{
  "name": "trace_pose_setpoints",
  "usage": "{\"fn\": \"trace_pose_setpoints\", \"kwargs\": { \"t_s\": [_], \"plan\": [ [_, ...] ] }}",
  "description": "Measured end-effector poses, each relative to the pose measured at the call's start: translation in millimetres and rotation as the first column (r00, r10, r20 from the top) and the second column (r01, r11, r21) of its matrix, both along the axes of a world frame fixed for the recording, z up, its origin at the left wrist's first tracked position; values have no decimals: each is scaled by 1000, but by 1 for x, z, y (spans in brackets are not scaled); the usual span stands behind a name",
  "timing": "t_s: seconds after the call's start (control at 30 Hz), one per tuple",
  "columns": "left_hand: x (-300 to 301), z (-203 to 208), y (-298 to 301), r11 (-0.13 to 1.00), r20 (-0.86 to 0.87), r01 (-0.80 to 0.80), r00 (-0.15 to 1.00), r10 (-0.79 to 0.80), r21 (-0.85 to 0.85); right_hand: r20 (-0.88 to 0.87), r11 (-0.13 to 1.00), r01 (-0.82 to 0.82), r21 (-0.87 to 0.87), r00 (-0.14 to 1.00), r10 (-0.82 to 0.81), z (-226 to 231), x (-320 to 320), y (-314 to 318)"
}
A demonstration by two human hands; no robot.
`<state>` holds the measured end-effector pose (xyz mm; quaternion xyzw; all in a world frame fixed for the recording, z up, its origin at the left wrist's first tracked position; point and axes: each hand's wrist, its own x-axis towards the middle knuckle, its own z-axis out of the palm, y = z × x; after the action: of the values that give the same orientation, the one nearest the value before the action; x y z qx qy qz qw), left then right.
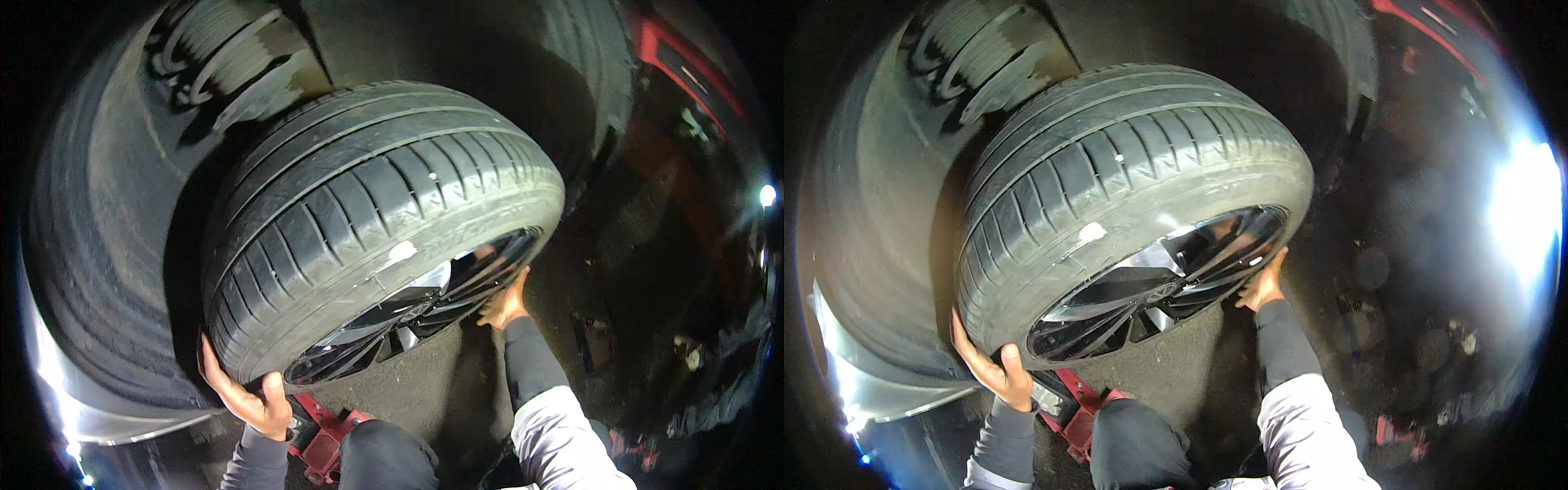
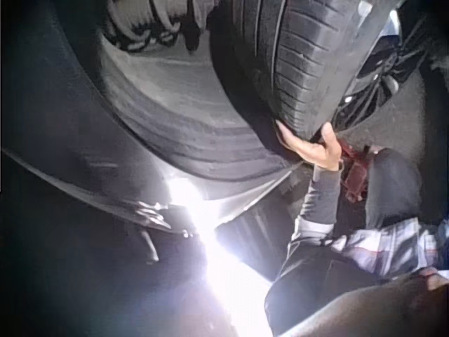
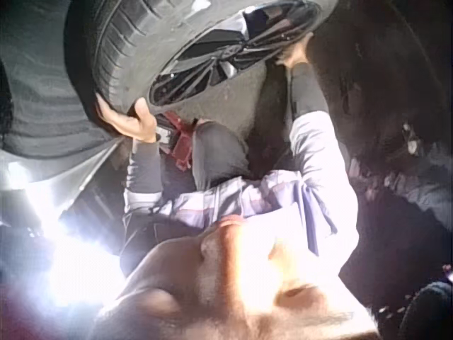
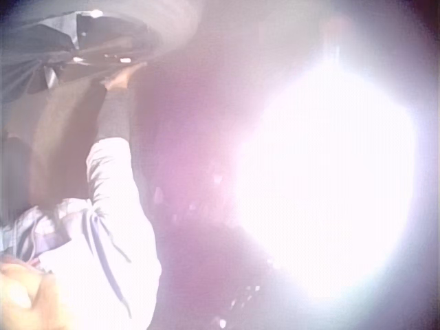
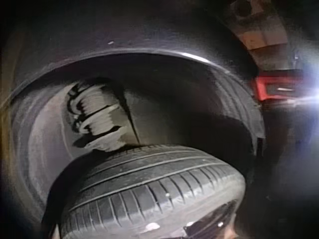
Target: The person removes a car wheel by loosening and removing lug nuts, lifts the wheel off the hub, and sets it aside. They then mount a replacement wheel, insert and tighten the lug nuts with an impact wrench, and finish by hand-tightening the center cap.
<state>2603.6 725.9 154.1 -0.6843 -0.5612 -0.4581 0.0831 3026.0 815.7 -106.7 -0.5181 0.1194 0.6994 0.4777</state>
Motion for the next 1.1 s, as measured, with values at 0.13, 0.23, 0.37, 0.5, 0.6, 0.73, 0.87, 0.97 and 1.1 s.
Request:
{"fn": "trace_pose_setpoints", "kwargs": {
  "t_s": [0.13, 0.23, 0.37, 0.5, 0.6, 0.73, 0.87, 0.97, 1.1],
  "plan": [
    [5, 6, -3, 1000, 9, 3, 1000, -3, -4, 23, 979, 110, 172, 993, -116, 12, -8, -4],
    [5, 4, -5, 1000, 24, -3, 1000, 3, -6, 66, 974, 196, 110, 977, -204, -5, -17, -19],
    [-2, -2, -3, 992, -157, -49, 985, 67, 118, 158, 952, 232, 201, 951, -265, -36, -33, -43],
    [-9, -6, -8, 990, -111, -82, 989, 95, 116, 238, 846, 251, 471, 887, -396, -48, -52, -52],
    [-6, -7, -14, 997, 4, -22, 1000, 22, 67, 125, 854, 346, 388, 899, -420, -46, -60, -52],
    [-5, -13, -10, 991, -1, 6, 1000, -6, 136, 138, 843, 317, 435, 902, -410, -52, -61, -54],
    [-8, -17, -20, 980, -63, -113, 990, 125, 161, 145, 818, 377, 435, 867, -477, -73, -64, -47],
    [-7, -15, -23, 953, -240, -225, 932, 271, 201, 232, 842, 355, 405, 851, -470, -87, -60, -39],
    [-13, -21, -20, 995, 51, -53, 997, 48, 88, 296, 918, 255, 303, 891, -345, -93, -53, -31]
  ]
}}
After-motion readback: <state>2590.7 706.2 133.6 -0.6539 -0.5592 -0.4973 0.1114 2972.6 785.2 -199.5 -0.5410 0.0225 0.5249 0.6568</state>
